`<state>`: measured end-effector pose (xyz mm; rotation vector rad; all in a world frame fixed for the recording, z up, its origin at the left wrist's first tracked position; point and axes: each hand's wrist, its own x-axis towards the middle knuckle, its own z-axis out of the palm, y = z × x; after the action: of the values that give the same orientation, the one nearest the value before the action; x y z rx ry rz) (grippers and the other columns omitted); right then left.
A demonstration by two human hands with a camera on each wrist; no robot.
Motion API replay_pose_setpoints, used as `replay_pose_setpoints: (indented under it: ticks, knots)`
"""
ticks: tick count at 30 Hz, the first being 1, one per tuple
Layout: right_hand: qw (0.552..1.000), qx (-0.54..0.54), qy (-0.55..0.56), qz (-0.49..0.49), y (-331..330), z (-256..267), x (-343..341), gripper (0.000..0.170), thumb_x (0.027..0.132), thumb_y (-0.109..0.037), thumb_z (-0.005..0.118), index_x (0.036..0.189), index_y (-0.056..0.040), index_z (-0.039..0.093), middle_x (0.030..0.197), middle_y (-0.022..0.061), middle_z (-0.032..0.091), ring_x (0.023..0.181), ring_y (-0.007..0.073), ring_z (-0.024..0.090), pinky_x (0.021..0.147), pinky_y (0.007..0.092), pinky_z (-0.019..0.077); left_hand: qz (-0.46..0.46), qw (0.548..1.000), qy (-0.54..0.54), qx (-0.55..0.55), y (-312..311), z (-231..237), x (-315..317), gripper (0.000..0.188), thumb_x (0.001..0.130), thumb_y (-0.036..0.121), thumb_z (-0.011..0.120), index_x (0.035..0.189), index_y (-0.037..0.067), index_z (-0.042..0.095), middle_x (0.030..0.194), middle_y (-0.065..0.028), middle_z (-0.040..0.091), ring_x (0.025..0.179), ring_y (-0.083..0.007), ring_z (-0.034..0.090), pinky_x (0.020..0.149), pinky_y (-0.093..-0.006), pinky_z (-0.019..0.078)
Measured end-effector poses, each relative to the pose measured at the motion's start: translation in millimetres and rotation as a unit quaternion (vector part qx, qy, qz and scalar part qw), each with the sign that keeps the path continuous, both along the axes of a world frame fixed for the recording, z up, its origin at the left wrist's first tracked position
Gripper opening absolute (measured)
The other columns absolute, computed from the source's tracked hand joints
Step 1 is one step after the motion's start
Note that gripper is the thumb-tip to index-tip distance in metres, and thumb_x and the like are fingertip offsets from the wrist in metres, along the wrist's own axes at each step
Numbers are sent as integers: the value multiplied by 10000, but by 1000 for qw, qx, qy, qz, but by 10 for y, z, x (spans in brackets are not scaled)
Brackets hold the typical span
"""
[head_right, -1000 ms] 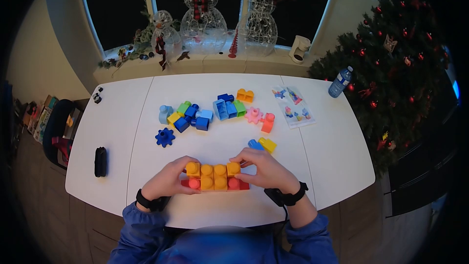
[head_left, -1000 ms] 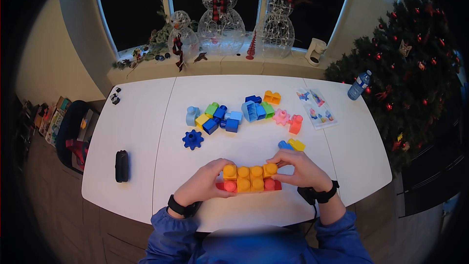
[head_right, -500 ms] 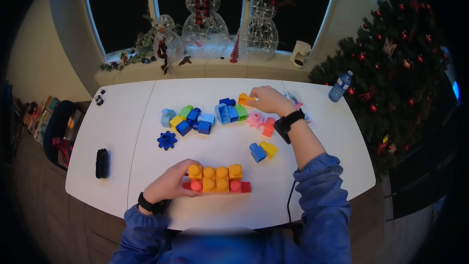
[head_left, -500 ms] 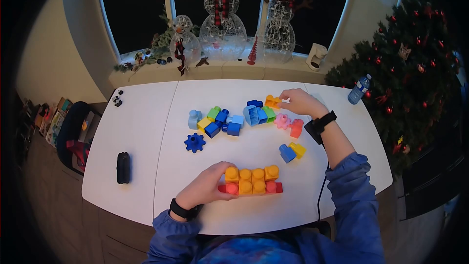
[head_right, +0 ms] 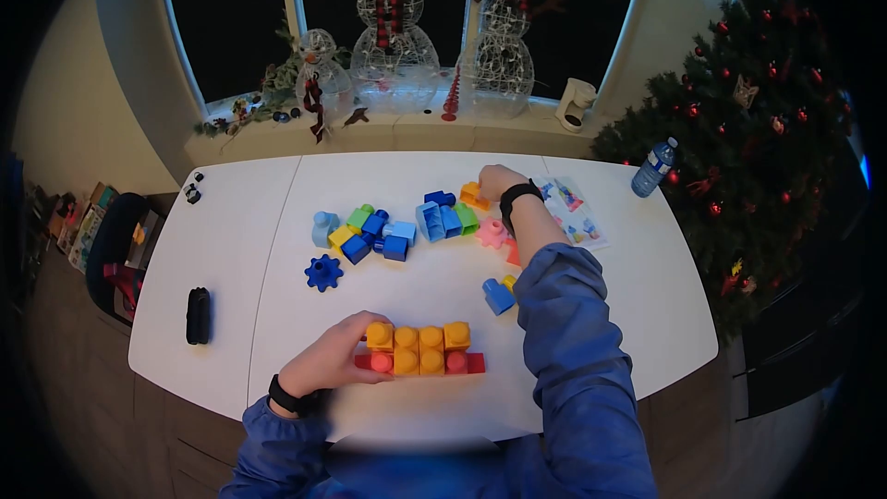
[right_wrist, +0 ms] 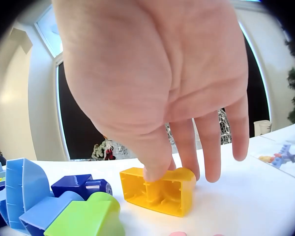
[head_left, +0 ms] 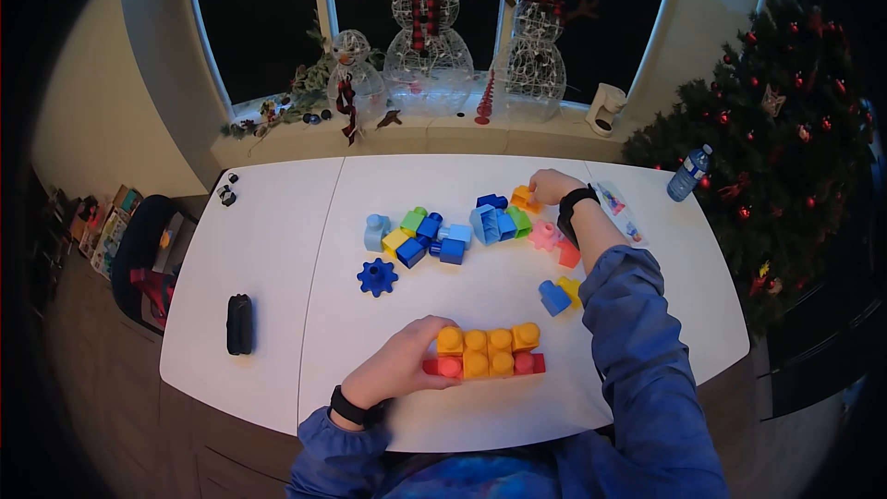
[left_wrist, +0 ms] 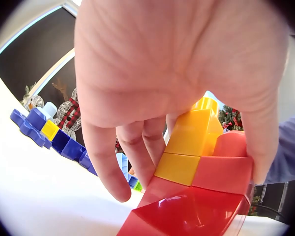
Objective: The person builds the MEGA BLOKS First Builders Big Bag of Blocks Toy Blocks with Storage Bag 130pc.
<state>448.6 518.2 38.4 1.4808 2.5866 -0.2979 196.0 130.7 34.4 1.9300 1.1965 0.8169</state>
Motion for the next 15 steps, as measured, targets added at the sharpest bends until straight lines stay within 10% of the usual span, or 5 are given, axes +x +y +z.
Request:
replay_pose_setpoints:
  ticks: [11, 15]
  knots:
    - [995, -70, -49, -50, -223, 204, -115, 545, 728, -332, 914, 1136, -6, 759, 1115, 204, 769, 1030, 332, 731, 895, 398, 578, -2, 1000, -7, 6, -6, -4, 5, 678, 763, 195, 910, 1318, 61, 544, 1287, -188, 616, 1198, -410, 585, 1056, -435, 479]
    - [991, 84, 106, 17, -387, 332, 0, 449, 804, -259, 855, 1123, 36, 739, 1087, 237, 755, 973, 365, 727, 889, 399, 570, -6, 1000, 0, 19, -2, -15, 1, 678, 768, 199, 908, 1320, 65, 539, 1287, -190, 614, 1194, -413, 584, 1050, -436, 484]
